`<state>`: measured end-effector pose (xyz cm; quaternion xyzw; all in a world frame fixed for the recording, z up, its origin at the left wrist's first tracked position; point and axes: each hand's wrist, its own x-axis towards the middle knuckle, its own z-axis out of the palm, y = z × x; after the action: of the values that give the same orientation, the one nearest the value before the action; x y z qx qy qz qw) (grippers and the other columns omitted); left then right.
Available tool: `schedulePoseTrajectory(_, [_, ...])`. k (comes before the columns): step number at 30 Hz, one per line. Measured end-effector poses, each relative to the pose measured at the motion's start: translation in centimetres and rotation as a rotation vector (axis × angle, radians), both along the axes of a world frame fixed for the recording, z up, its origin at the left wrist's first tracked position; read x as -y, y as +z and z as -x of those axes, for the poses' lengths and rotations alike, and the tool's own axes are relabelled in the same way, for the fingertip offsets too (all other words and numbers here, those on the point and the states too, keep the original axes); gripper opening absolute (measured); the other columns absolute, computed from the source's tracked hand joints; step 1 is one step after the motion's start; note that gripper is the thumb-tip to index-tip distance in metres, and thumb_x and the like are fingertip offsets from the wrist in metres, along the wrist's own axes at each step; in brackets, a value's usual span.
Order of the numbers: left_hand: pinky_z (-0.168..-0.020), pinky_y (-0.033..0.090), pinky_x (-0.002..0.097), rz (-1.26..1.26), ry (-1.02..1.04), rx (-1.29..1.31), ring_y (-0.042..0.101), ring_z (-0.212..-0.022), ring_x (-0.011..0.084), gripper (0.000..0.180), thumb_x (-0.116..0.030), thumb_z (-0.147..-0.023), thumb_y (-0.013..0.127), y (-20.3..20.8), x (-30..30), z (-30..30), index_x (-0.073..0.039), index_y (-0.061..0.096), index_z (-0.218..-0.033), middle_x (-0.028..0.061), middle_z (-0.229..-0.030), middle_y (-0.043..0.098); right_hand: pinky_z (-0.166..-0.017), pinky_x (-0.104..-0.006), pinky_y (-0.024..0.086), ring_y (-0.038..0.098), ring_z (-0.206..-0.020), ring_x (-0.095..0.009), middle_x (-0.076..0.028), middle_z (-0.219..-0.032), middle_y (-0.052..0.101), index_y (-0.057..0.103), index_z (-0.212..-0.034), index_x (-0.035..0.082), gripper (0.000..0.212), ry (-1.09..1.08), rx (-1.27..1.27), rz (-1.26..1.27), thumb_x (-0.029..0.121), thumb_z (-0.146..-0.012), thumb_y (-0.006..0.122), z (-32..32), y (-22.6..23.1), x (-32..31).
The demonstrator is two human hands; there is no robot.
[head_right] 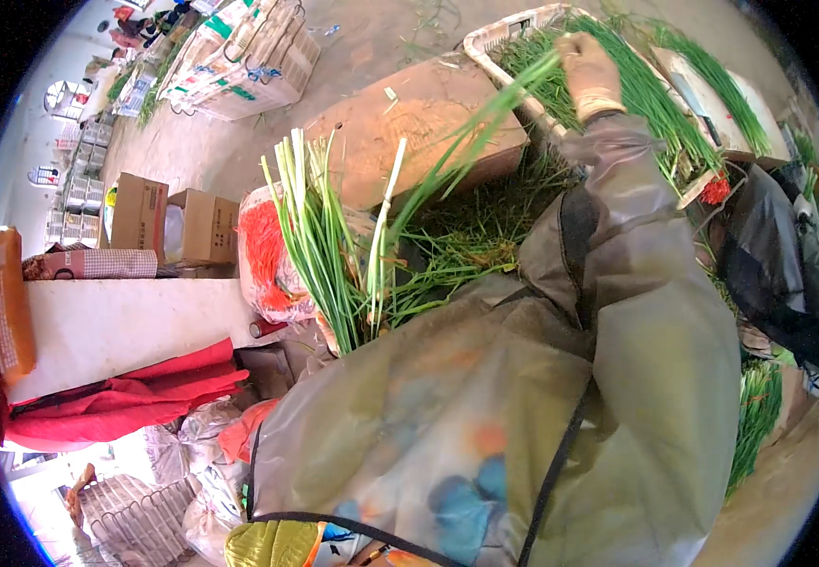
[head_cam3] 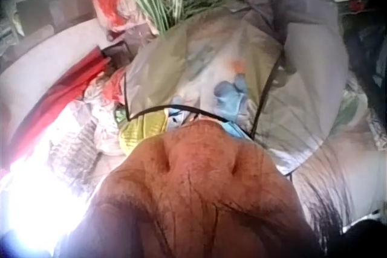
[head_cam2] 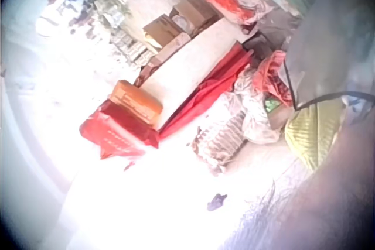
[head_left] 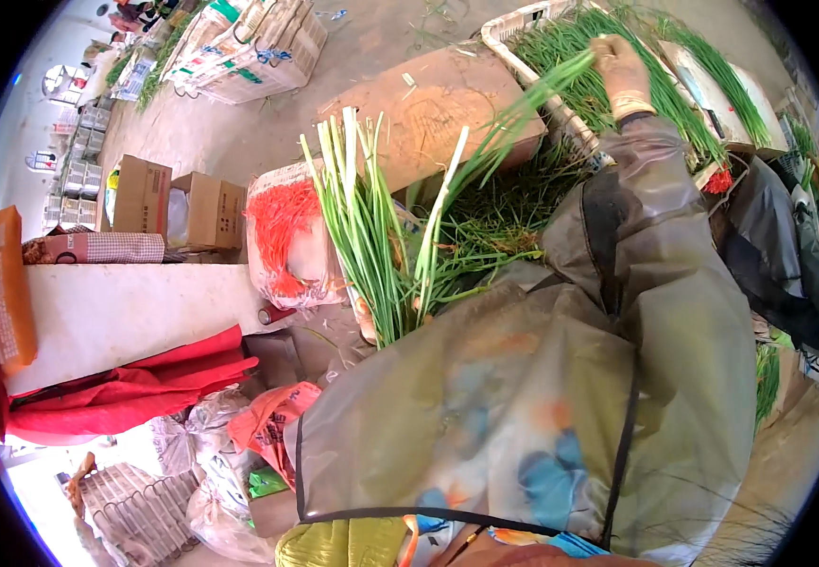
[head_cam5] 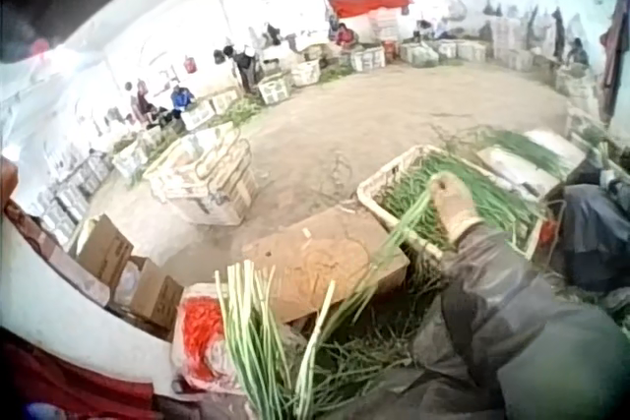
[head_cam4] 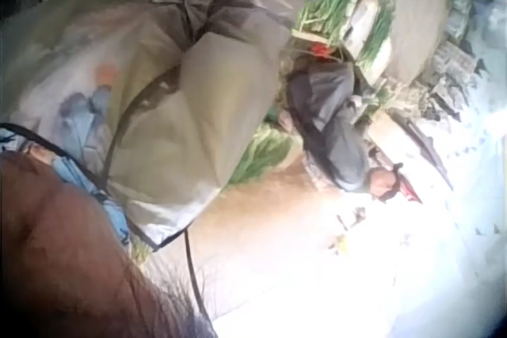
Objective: The person sorts through bunches of scallions, removing debris and dead leaves by hand while transferring them into different piles.
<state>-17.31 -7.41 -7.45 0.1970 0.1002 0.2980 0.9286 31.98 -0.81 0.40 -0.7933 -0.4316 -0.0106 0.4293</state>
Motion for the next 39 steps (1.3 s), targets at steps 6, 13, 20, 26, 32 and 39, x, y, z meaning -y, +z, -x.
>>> schedulePoseTrajectory(6, [-0.094, 0.039, 0.0413, -0.004, 0.086, 0.046, 0.046, -0.112, 0.0288, 0.085, -0.045, -0.07, 0.068, -0.8, -0.6, -1.4, -0.006, 0.028, -0.134, 0.0195, -0.128, 0.041, -0.051, -0.0226, 0.047, 0.052, -0.062, -0.01, -0.002, -0.083, 0.058, 0.055, -0.098, 0.011, 0.013, 0.465, -0.795, 0.146, 0.017, -0.087, 0.05, 8.7, -0.3, 1.8])
schedulePoseTrajectory(13, [-0.098, 0.035, 0.0433, -0.16, 0.178, -0.037, 0.044, -0.115, 0.0304, 0.072, -0.049, -0.075, 0.062, 1.3, -3.1, -5.2, -0.008, 0.039, -0.128, 0.0156, -0.121, 0.048, -0.045, -0.0159, 0.037, 0.052, -0.054, -0.008, -0.008, -0.075, 0.06, 0.056, -0.093, 0.003, 0.017, 1.033, -1.239, 0.213, 0.017, -0.085, 0.058, 20.1, -1.9, 3.9])
schedulePoseTrajectory(20, [-0.074, 0.042, 0.0325, -0.241, 0.035, -0.1, 0.049, -0.084, 0.0208, 0.073, -0.054, -0.072, 0.06, 1.3, -2.3, -6.4, -0.004, 0.042, -0.122, 0.0083, -0.098, 0.05, -0.056, -0.0254, 0.046, 0.06, -0.065, -0.014, -0.004, -0.081, 0.062, 0.056, -0.09, 0.004, 0.016, 0.978, -1.048, 0.359, 0.012, -0.078, 0.064, 26.1, -1.9, 5.5])
schedulePoseTrajectory(26, [-0.06, 0.038, 0.0255, -0.118, -0.191, -0.042, 0.046, -0.069, 0.01, 0.063, -0.042, -0.069, 0.07, -1.5, -3.3, -4.3, -0.007, 0.045, -0.116, 0.0031, -0.095, 0.049, -0.064, -0.0254, 0.048, 0.062, -0.071, -0.017, -0.005, -0.081, 0.064, 0.059, -0.09, 0.008, 0.017, 0.897, -0.374, 0.052, 0.022, -0.08, 0.063, 22.9, 0.0, 7.0])
schedulePoseTrajectory(32, [-0.047, 0.023, 0.0194, -0.136, -0.075, -0.045, 0.033, -0.048, 0.0054, 0.058, -0.042, -0.067, 0.073, 0.6, -2.5, -5.5, -0.002, 0.048, -0.101, -0.0058, -0.055, 0.04, -0.045, -0.0127, 0.031, 0.039, -0.051, 0.0, 0.001, -0.082, 0.063, 0.062, -0.089, 0.003, 0.017, 0.49, -1.091, -0.12, 0.019, -0.087, 0.057, 15.8, -2.4, 8.6])
schedulePoseTrajectory(39, [-0.045, 0.022, 0.0188, -0.1, -0.037, -0.055, 0.037, -0.053, 0.0057, 0.06, -0.04, -0.067, 0.073, 1.7, -2.1, -6.4, 0.0, 0.047, -0.105, -0.0036, -0.06, 0.044, -0.071, -0.0306, 0.047, 0.062, -0.082, -0.025, -0.013, -0.087, 0.063, 0.059, -0.098, 0.005, 0.041, 0.579, -0.338, 0.021, 0.04, -0.078, 0.063, 20.8, -0.6, 7.0])
